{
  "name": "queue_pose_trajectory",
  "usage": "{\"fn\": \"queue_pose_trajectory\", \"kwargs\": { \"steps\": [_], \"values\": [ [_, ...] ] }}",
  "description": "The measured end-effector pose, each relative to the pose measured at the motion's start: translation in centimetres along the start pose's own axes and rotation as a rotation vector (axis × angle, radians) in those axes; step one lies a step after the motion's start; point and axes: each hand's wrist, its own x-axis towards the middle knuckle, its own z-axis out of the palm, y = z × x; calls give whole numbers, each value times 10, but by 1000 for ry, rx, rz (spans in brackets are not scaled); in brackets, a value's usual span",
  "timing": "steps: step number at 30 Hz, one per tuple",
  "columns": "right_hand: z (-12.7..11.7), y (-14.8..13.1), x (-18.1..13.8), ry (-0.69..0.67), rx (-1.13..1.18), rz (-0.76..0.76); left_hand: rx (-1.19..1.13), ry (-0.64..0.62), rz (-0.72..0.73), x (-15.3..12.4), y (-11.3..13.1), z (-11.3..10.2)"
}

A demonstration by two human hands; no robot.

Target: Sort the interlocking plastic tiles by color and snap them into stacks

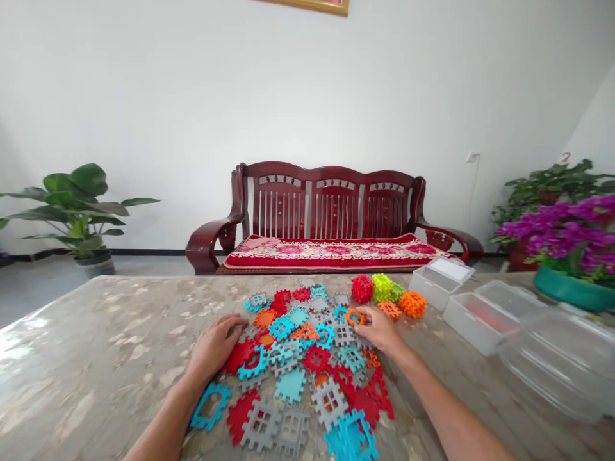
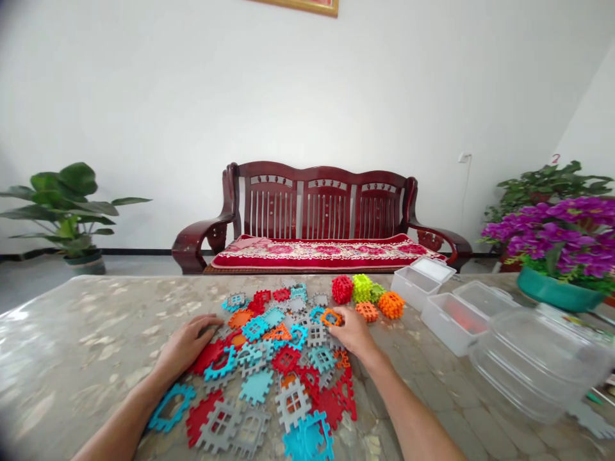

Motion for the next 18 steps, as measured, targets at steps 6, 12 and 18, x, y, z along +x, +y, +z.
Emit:
{"fn": "queue_pose_trajectory", "kwargs": {
  "steps": [6,12,18],
  "values": [
    [-14,-8,0,180,-10,47,3,2,24,3,-10,5],
    [-30,-7,-3,203,-46,71,-5,8,28,4,-13,7],
    [-22,-19,-14,-58,-159,43,5,0,29,4,-12,7]
  ]
}}
